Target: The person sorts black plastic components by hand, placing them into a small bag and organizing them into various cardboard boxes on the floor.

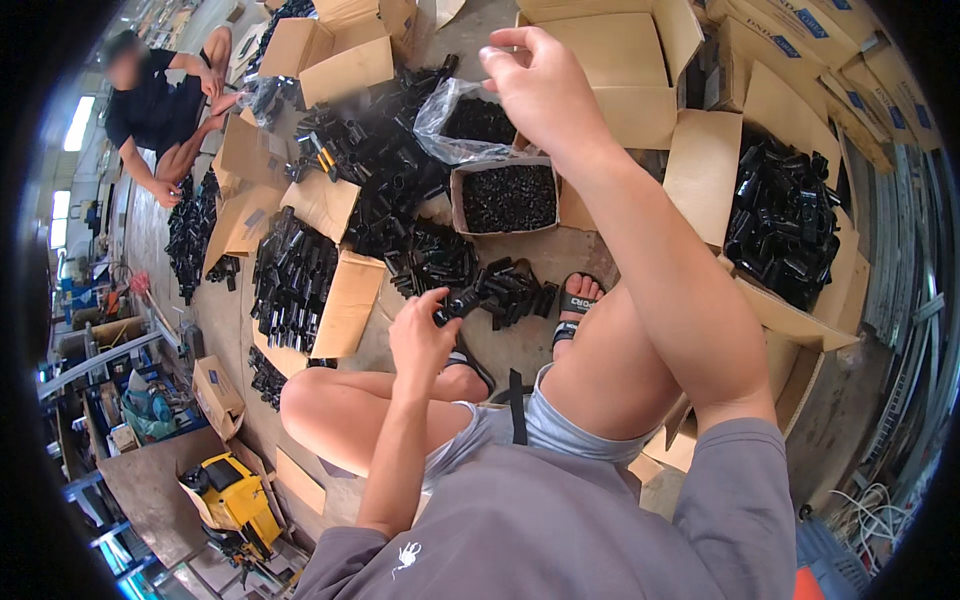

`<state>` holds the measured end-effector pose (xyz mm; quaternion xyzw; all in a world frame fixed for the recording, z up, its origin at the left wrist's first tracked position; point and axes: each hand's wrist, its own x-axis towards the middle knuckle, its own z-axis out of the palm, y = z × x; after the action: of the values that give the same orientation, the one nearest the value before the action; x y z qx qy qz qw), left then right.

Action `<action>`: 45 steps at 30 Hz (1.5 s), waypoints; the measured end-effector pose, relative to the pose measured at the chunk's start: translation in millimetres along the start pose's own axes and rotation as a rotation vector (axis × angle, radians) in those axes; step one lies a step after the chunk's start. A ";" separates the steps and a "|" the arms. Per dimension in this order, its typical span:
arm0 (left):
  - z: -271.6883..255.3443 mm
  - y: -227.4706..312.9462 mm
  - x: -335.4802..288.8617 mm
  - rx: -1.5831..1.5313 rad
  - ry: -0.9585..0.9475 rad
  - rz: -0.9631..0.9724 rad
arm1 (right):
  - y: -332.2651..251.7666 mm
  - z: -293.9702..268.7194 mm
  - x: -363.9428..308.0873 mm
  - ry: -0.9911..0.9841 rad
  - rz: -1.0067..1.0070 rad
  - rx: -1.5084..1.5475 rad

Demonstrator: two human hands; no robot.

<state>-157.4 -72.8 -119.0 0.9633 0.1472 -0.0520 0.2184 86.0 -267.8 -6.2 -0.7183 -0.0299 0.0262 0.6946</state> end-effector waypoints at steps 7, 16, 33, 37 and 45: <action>21.5 28.1 16.6 0.006 -0.035 0.055 | 30.9 -7.0 26.3 0.083 -0.071 -0.140; 27.4 79.0 80.9 -0.157 0.092 -0.040 | -32.6 61.9 -29.4 0.048 -0.390 -0.240; 60.9 118.8 127.7 -1.214 -0.423 0.111 | -74.3 81.9 -85.7 -0.142 -0.714 -0.197; 81.2 -22.3 120.2 -0.693 0.239 -0.508 | -80.9 60.7 -80.3 -0.235 -0.281 -0.141; 148.8 -147.5 47.9 -0.195 0.216 -0.861 | -31.8 15.9 -35.4 -0.129 0.059 -0.121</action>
<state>-162.3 1.9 -320.5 0.7892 0.5605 -0.0233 0.2500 49.2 -253.7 24.9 -0.7564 -0.0549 0.0910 0.6454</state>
